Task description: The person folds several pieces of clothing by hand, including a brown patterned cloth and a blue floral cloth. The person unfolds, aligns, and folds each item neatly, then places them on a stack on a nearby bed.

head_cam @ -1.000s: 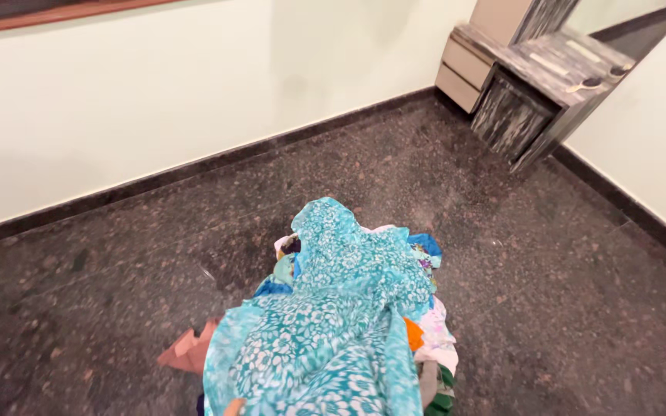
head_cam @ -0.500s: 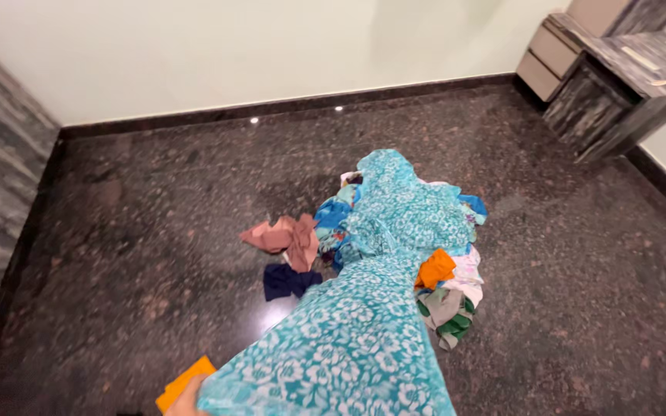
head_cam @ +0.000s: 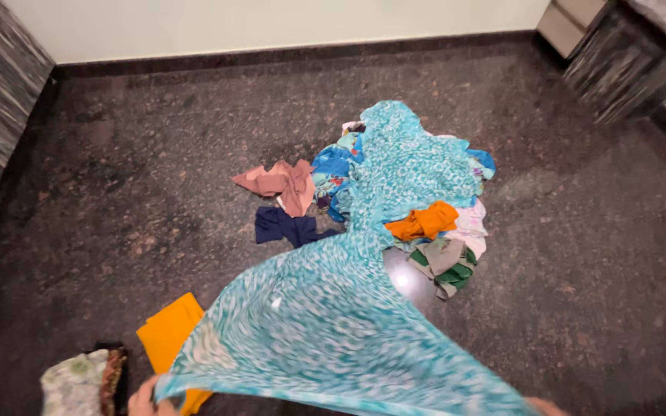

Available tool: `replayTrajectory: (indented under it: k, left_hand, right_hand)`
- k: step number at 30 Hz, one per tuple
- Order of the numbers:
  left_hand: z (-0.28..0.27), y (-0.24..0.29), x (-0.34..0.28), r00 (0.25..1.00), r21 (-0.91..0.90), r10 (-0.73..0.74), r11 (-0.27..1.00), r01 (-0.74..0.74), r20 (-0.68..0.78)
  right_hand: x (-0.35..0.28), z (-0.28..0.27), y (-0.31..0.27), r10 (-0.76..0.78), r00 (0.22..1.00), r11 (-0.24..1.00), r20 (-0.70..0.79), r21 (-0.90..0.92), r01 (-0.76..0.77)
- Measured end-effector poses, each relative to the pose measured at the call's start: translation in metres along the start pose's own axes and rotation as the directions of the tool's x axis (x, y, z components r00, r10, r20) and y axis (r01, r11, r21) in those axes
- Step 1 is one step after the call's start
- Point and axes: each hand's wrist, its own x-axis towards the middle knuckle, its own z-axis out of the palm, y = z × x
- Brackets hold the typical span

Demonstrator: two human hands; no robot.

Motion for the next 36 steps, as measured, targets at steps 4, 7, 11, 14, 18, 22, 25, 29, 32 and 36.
replayTrajectory:
  k: [4,7,11,14,18,22,25,29,32,36]
  left_hand:
    - [0.111,0.01,-0.01,0.99,-0.357,0.132,0.928,-0.104,0.056]
    - [0.146,0.074,-0.029,0.958,-0.496,0.155,0.868,-0.015,0.242]
    - [0.139,0.218,-0.037,0.867,-0.364,0.36,0.903,-0.23,0.345]
    - [0.135,0.306,-0.044,0.784,-0.357,0.481,0.866,-0.352,0.394]
    - [0.137,0.344,-0.053,0.646,-0.434,0.663,0.744,-0.509,0.378]
    - [0.134,0.341,-0.05,0.667,-0.454,0.612,0.781,-0.428,0.424]
    - [0.132,0.342,-0.046,0.699,-0.375,0.574,0.816,-0.441,0.426]
    - [0.117,0.345,-0.043,0.714,-0.288,0.561,0.828,-0.481,0.419]
    - [0.108,0.348,-0.046,0.798,0.069,0.537,0.817,-0.573,0.275]
    - [0.117,0.344,-0.095,0.478,0.595,0.876,0.355,-0.721,0.056]
  right_hand:
    - [0.008,-0.056,0.042,-0.131,0.972,0.99,-0.197,0.03,0.139]
    - [-0.003,-0.108,0.044,-0.244,0.917,0.965,-0.316,0.017,0.263]
    - [0.033,-0.167,-0.022,-0.454,0.795,0.882,-0.403,-0.079,0.464]
    - [0.058,-0.204,-0.099,-0.539,0.698,0.813,-0.471,-0.077,0.577]
    - [0.055,-0.23,-0.16,-0.482,0.628,0.673,-0.61,0.201,0.712]
    - [0.044,-0.241,-0.173,-0.263,0.803,0.797,-0.535,0.348,0.493]
    - [0.047,-0.256,-0.181,-0.276,0.843,0.841,-0.461,0.309,0.445]
    - [0.048,-0.288,-0.216,-0.493,0.814,0.869,-0.309,-0.126,0.478]
    - [0.019,-0.295,-0.25,-0.643,0.612,0.752,-0.461,-0.225,0.62]
    - [-0.054,-0.226,-0.294,-0.904,0.36,0.427,-0.229,-0.512,0.746]
